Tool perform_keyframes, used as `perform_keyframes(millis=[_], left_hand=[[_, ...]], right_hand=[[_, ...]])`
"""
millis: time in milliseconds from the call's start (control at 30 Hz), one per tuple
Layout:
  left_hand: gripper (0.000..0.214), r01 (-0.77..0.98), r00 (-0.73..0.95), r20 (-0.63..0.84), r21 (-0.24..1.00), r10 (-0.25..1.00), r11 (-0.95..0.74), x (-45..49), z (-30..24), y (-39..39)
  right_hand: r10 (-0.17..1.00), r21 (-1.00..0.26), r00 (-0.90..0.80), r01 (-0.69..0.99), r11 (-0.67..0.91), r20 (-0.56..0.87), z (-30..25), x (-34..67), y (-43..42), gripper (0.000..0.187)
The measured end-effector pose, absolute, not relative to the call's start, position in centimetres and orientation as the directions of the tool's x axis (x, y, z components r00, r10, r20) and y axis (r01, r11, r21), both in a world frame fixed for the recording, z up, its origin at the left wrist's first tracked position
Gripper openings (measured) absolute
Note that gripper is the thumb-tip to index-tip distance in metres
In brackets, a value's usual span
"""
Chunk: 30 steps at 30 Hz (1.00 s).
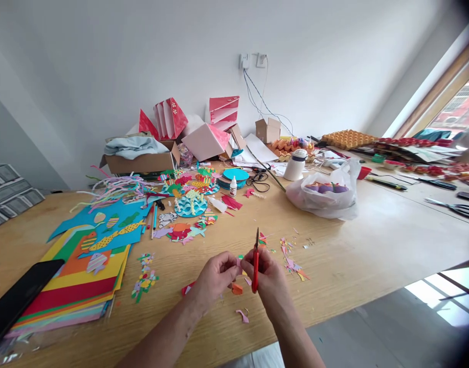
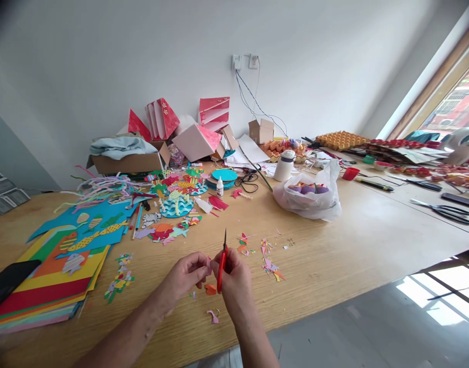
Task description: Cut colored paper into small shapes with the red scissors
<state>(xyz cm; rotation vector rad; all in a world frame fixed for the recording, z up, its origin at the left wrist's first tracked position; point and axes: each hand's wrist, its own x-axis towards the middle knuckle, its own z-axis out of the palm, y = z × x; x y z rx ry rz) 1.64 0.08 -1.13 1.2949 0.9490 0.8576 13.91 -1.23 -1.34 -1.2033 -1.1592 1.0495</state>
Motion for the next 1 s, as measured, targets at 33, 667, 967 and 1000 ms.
perform_keyframes(millis=[33, 667, 967, 1000], left_hand=[[0.027, -0.002, 0.370, -0.092, 0.995, 0.924, 0.100, 1.7, -1.0, 0.0], [0.015, -0.172, 0.315, -0.061, 0.978, 0.947, 0.121, 1.2, 1.6, -1.0], [0.012, -0.155, 0.363, -0.046, 0.982, 0.931, 0.109, 0.9, 1.7, -1.1], [0.011, -0.149, 0.367, -0.051, 0.982, 0.929, 0.113, 0.9, 1.6, -1.0]], right_hand=[[0.988, -0.996, 0.133, -0.001, 0.084, 0.083, -1.2, 13.8, -1.3, 0.018], [0.994, -0.923, -0.112, 0.382, 0.046, 0.003, -2.5, 13.7, -4.6, 0.019], [0.993, -0.906, -0.118, 0.419, 0.059, 0.010, -2.7, 13.7, -4.8, 0.025], [0.993, -0.901, -0.114, 0.430, 0.060, 0.011, -2.7, 13.7, -4.8, 0.025]])
